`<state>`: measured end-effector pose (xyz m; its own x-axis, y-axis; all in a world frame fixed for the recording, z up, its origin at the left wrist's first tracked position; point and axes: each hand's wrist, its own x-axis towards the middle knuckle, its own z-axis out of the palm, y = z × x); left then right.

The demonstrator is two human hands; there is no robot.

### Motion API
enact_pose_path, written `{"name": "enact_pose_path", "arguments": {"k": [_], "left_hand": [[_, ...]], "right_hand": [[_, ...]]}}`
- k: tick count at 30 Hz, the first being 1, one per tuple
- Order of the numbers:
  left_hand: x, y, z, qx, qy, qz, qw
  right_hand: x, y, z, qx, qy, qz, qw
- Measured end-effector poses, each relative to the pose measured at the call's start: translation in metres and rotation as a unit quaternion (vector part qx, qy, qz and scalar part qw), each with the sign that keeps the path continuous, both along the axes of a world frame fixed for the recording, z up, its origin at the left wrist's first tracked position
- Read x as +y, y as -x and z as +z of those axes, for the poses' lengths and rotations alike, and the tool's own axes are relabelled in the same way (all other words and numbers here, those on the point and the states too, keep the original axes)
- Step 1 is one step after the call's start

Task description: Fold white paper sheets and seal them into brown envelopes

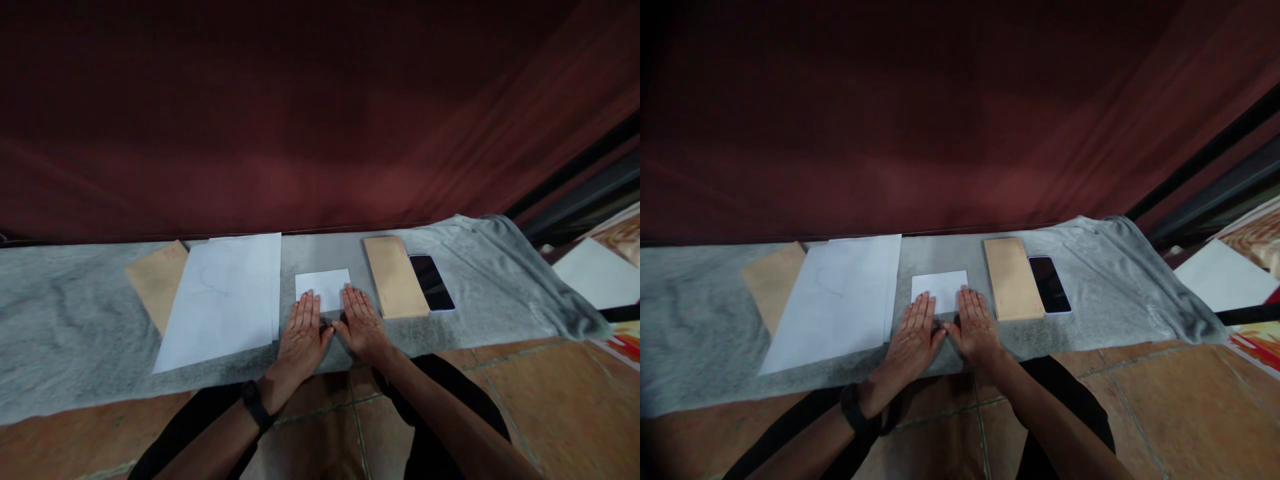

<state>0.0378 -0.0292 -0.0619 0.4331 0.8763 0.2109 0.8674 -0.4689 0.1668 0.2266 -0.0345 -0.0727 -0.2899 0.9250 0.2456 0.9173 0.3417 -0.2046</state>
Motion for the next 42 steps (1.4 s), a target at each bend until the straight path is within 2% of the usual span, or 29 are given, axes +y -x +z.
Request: {"name": "enact_pose_path", "arguments": {"k": [6, 9, 11, 15, 18, 26, 35, 42], "left_hand": [[0.000, 0.008, -0.001, 0.000, -0.004, 0.036, 0.999], [0.002, 0.009, 0.005, -0.020, -0.007, 0.042, 0.999], [0.006, 0.006, 0.014, -0.034, 0.006, 0.011, 0.999], [0.015, -0.008, 0.032, -0.045, 0.058, -0.120, 0.990], [0.024, -0.018, 0.037, -0.037, 0.100, -0.191, 0.976], [0.058, -0.030, 0.030, -0.038, 0.142, -0.228, 0.962], [0.091, -0.048, 0.016, 0.002, 0.120, -0.183, 0.976], [0.103, -0.050, 0.007, 0.026, 0.084, -0.112, 0.990]], "right_hand": [[-0.004, -0.006, 0.001, 0.004, 0.001, -0.018, 1.000], [-0.005, -0.007, 0.004, 0.011, -0.003, -0.025, 1.000], [-0.007, -0.005, 0.008, 0.015, -0.001, -0.010, 1.000], [-0.014, 0.003, 0.014, 0.025, 0.021, 0.088, 0.996], [-0.018, 0.008, 0.014, 0.039, 0.029, 0.103, 0.994], [-0.019, 0.003, 0.011, 0.074, 0.047, 0.123, 0.988], [-0.013, -0.001, 0.016, 0.058, 0.074, 0.138, 0.986], [-0.015, -0.004, 0.010, 0.047, 0.041, 0.145, 0.987]]}}
